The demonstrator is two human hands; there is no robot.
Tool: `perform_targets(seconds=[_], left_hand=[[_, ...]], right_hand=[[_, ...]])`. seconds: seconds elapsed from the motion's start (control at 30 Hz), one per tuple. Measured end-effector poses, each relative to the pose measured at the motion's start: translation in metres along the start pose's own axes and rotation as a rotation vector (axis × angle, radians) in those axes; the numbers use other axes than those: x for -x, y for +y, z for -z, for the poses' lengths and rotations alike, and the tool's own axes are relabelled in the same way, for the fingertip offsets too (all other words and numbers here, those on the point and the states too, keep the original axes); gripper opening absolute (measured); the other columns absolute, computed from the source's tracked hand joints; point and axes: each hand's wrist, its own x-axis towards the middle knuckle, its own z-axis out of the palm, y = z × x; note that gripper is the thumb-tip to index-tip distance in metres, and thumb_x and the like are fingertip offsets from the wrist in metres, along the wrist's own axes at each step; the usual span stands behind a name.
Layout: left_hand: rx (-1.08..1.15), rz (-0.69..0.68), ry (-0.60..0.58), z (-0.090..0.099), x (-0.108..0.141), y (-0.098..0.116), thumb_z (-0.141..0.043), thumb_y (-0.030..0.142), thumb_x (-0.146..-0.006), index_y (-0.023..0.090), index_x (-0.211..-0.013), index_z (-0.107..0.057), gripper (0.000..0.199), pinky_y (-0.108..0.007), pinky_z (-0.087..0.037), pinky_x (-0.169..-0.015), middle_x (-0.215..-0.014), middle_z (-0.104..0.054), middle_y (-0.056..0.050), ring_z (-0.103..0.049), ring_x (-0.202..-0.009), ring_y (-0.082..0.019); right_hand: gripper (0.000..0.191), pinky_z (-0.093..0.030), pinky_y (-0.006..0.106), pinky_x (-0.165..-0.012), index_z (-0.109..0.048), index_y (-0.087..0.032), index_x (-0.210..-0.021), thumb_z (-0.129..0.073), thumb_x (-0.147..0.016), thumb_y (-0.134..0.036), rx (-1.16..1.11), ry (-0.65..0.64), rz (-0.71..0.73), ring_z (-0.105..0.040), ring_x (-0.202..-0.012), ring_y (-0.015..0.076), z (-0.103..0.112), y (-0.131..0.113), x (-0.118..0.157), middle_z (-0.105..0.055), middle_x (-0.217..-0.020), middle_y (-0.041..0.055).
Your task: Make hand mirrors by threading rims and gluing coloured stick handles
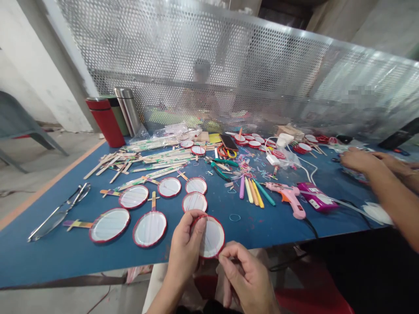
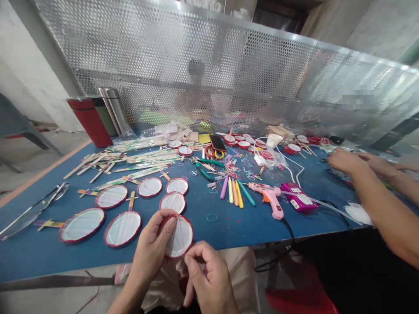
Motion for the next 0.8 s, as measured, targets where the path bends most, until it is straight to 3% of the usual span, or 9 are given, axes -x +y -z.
perform_targets(seconds=[0.07,0.13,0.2,0.27,0.37,0.5,0.63,0.8], left_hand=[[-0.025,-0.001,-0.003,-0.001,0.000,-0.001,-0.053,0.039,-0.085,0.020,-0.087,-0.059,0.020,-0.022,-0.043,-0.059,-0.074,-0.063,0.002,-0.055,-0.065,-0.014],[-0.058,-0.009,-0.032,-0.001,-0.001,-0.001,-0.055,0.037,-0.082,0.020,-0.087,-0.060,0.018,-0.023,-0.045,-0.062,-0.075,-0.064,0.001,-0.057,-0.067,-0.014],[-0.086,-0.015,-0.078,-0.001,-0.002,-0.002,-0.058,0.033,-0.078,0.020,-0.087,-0.060,0.016,-0.024,-0.046,-0.065,-0.077,-0.066,0.001,-0.060,-0.070,-0.015],[-0.106,-0.017,-0.129,-0.001,-0.003,-0.001,-0.061,0.030,-0.074,0.020,-0.087,-0.060,0.016,-0.025,-0.048,-0.066,-0.077,-0.068,0.001,-0.062,-0.071,-0.016],[-0.144,-0.053,-0.184,-0.002,-0.003,0.001,-0.060,0.027,-0.072,0.020,-0.086,-0.062,0.015,-0.025,-0.049,-0.068,-0.078,-0.070,0.000,-0.064,-0.072,-0.016],[-0.199,-0.117,-0.167,-0.003,-0.003,0.001,-0.056,0.023,-0.073,0.021,-0.086,-0.063,0.015,-0.025,-0.050,-0.069,-0.080,-0.071,0.000,-0.065,-0.074,-0.016],[-0.244,-0.141,-0.147,-0.003,-0.002,-0.001,-0.055,0.024,-0.075,0.021,-0.087,-0.063,0.015,-0.025,-0.050,-0.069,-0.081,-0.072,-0.001,-0.067,-0.074,-0.017],[-0.284,-0.132,-0.212,-0.004,-0.003,-0.002,-0.055,0.022,-0.078,0.022,-0.090,-0.064,0.016,-0.025,-0.049,-0.070,-0.084,-0.074,-0.001,-0.067,-0.077,-0.017]], right_hand=[[0.042,-0.019,0.013,-0.033,-0.054,-0.018,-0.078,-0.058,-0.082,-0.060,-0.060,-0.036,-0.102,-0.037,-0.028,0.0048,0.003,0.001,0.000,-0.047,-0.036,-0.0072],[0.038,-0.020,0.015,-0.032,-0.057,-0.018,-0.081,-0.058,-0.084,-0.056,-0.051,0.010,-0.112,-0.035,-0.028,0.0042,0.007,-0.002,-0.002,-0.054,-0.043,-0.0044],[0.031,-0.030,0.017,-0.036,-0.060,-0.017,-0.079,-0.058,-0.087,-0.047,0.068,0.157,0.066,-0.041,-0.035,0.0047,0.011,-0.008,-0.006,-0.060,-0.060,-0.0001],[0.025,-0.040,0.019,-0.047,-0.063,-0.017,-0.076,-0.057,-0.088,-0.038,0.267,0.291,0.358,-0.052,-0.049,0.0084,0.014,-0.015,-0.012,-0.060,-0.072,0.0027],[0.023,-0.043,0.022,-0.057,-0.066,-0.018,-0.074,-0.054,-0.090,-0.028,0.574,0.324,0.641,-0.056,-0.062,0.0131,0.016,-0.024,-0.022,-0.057,-0.069,0.0028],[0.024,-0.040,0.023,-0.054,-0.066,-0.018,-0.071,-0.054,-0.090,-0.026,0.762,0.246,0.569,-0.055,-0.059,0.0127,0.012,-0.031,-0.032,-0.060,-0.068,0.0025],[0.017,-0.043,0.022,-0.056,-0.067,-0.018,-0.074,-0.055,-0.085,-0.024,0.679,0.206,0.412,-0.057,-0.061,0.0140,0.009,-0.034,-0.036,-0.064,-0.068,0.0023],[0.018,-0.041,0.020,-0.049,-0.064,-0.017,-0.067,-0.053,-0.079,-0.023,0.532,0.219,0.316,-0.051,-0.056,0.0127,0.008,-0.040,-0.041,-0.058,-0.061,0.0009]])
